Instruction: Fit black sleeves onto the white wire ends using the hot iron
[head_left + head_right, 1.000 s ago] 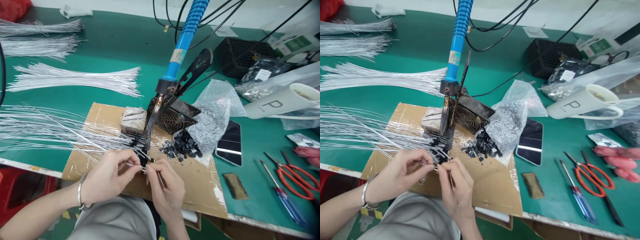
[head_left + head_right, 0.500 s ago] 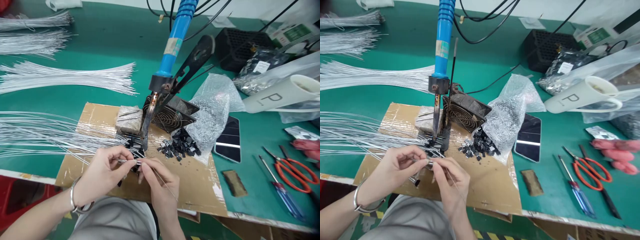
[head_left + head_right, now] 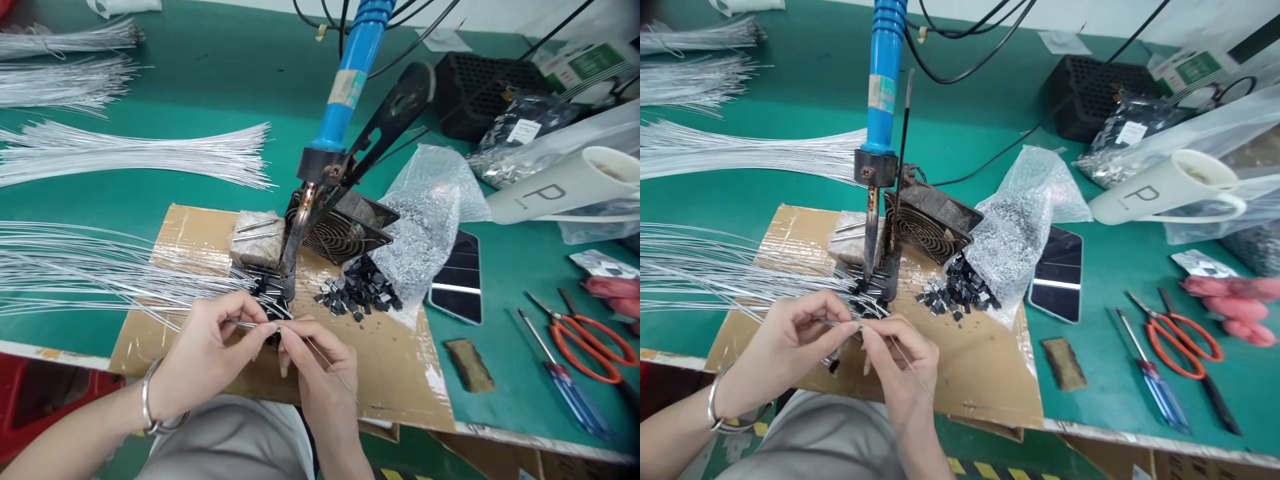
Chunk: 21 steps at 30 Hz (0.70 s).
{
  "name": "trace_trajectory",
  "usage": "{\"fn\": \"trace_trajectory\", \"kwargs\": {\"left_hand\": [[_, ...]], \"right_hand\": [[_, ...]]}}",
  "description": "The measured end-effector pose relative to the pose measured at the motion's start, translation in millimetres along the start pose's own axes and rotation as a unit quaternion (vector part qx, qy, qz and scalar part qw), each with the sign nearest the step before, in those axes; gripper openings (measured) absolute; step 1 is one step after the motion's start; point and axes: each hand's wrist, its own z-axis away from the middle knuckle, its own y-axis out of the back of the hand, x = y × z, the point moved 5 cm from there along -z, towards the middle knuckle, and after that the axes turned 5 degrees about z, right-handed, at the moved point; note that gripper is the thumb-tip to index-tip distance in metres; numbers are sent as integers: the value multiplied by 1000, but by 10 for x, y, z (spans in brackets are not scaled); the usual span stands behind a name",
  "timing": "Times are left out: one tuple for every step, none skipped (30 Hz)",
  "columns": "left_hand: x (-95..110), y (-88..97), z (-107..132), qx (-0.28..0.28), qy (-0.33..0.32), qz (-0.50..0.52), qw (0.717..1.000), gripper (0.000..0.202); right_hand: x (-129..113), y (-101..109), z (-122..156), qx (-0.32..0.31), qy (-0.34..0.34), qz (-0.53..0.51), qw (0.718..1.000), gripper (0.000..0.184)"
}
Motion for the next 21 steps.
{"fn": "trace_trajectory", "kwargs": {"left_hand": [[-2,-1,-2,0,0,-5,1000,19],[-7,-2,-4,-1,1,-10,1000,20],[-14,-4,-5,-2,4,-14,1000,21],[-24,-5,-5,-4,7,-16,1000,22],[-35,-6,-4,-7,12,-18,1000,23],[-47,-6,-1,-12,17,-19,1000,23],[-57,-6,3,-17,21,-19,999,24],[-65,-5,9,-22,24,-20,999,24],[-69,-4,15,-28,27,-19,999,24],[-70,-3,22,-34,30,-17,999,24],[-68,-3,28,-40,32,-14,999,24],[-63,-2,33,-45,32,-11,998,23],[-57,-3,37,-49,33,-7,998,22],[-51,-4,37,-52,34,-4,998,21],[-47,-4,35,-52,35,1,998,21],[-46,-6,31,-51,36,6,998,21],[-47,-7,26,-48,37,9,998,22],[-51,-9,20,-45,38,11,998,22],[-57,-11,15,-40,37,10,998,23],[-63,-12,13,-34,35,8,999,23],[-71,-13,13,-29,32,3,999,23]], "right_hand": [[0,2,-2,-6,3,2,1000,11],[-2,3,-4,-12,4,3,1000,12],[-5,5,-5,-16,3,2,1000,12],[-8,7,-5,-20,-2,0,1000,11],[-12,10,-7,-24,-9,-3,1000,11],[-17,12,-11,-30,-16,-9,999,12],[-19,16,-16,-37,-27,-16,999,12],[-18,22,-25,-45,-40,-24,998,13],[-15,29,-35,-55,-52,-30,997,14],[-10,36,-47,-65,-65,-35,995,16],[-5,46,-60,-75,-76,-37,994,17],[1,55,-71,-84,-85,-37,992,18],[6,63,-80,-90,-91,-35,991,19],[10,70,-86,-94,-96,-31,990,20],[13,74,-88,-96,-99,-27,990,21],[15,76,-86,-94,-101,-24,990,22],[18,74,-80,-91,-103,-23,990,22],[19,68,-72,-87,-105,-23,990,23],[20,60,-63,-84,-106,-27,990,23],[22,50,-54,-80,-108,-32,990,23],[23,38,-46,-77,-109,-37,990,22]]}}
